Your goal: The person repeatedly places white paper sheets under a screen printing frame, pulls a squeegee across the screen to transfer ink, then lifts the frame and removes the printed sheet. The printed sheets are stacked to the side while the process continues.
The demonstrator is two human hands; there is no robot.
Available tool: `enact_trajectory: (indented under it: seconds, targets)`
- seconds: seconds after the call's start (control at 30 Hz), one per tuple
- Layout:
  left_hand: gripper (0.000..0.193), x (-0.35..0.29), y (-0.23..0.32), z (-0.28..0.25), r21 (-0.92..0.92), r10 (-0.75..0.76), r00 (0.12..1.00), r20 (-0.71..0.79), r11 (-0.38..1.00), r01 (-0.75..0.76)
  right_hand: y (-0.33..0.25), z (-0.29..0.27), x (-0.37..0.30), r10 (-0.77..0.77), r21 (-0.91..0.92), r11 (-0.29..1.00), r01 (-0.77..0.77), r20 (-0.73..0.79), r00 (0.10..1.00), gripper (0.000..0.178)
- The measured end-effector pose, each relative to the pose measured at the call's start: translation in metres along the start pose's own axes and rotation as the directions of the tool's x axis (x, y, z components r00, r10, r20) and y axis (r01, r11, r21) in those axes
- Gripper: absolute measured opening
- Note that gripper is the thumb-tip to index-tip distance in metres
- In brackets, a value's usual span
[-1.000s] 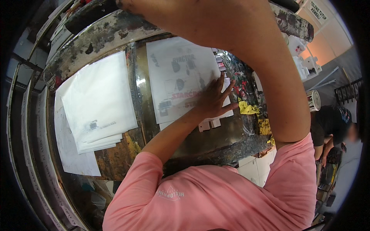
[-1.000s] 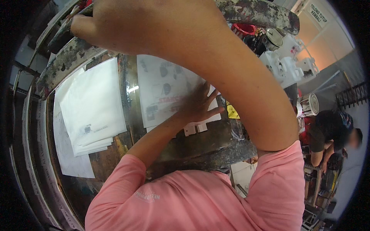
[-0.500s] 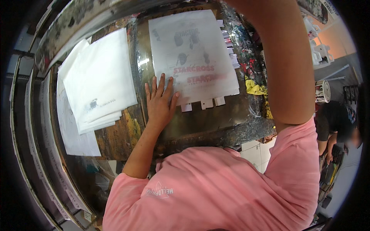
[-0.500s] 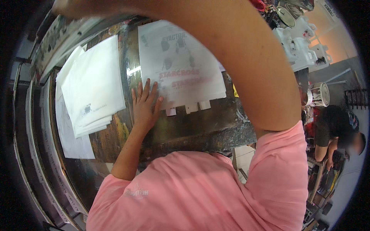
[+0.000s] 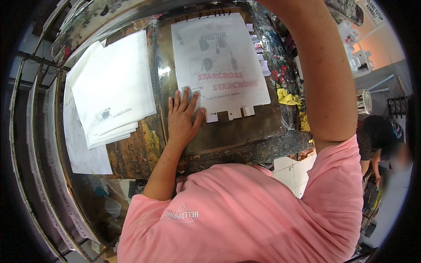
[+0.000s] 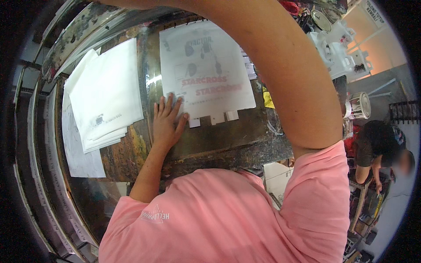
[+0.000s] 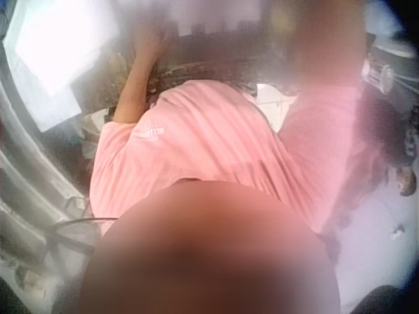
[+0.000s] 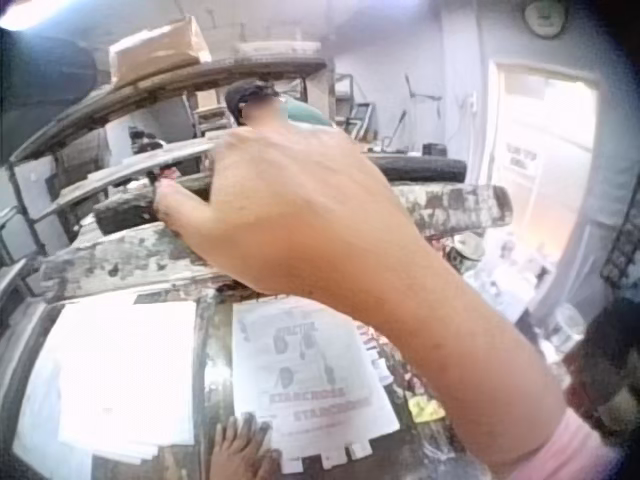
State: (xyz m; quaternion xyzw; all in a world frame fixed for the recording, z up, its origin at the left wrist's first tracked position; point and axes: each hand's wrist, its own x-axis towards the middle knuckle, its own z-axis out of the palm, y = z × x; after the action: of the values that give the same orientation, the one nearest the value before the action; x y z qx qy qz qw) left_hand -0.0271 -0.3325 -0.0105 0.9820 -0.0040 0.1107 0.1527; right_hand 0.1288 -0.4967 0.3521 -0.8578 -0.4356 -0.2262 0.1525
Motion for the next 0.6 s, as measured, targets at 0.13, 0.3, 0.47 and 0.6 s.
enact_trajectory:
  seconds: [0.13, 0.3, 0.47, 0.6]
  targets:
    - [0.059, 0.001, -0.002, 0.002, -0.002, 0.004, 1.000, 0.003, 1.000, -0.004, -0.007, 0.008, 0.005, 0.126, 0.029, 0.992, -0.125, -0.028, 0.992, 0.059]
    - [0.063, 0.005, -0.008, -0.012, -0.076, -0.053, 0.991, -0.120, 0.996, 0.044, 0.003, 0.029, 0.006, 0.002, 0.023, 1.000, 0.002, -0.166, 0.986, 0.052]
    - [0.080, 0.031, -0.009, -0.129, -0.849, -0.455, 0.839, -0.300, 0.529, -0.017, -0.006, 0.039, -0.024, 0.018, -0.051, 0.998, -0.026, -0.163, 0.987, 0.053]
    - [0.088, 0.015, -0.002, -0.178, -0.969, -0.427, 0.882, -0.198, 0.220, -0.111, -0.017, 0.071, -0.087, -0.019, -0.172, 0.985, 0.024, 0.031, 0.999, 0.075]
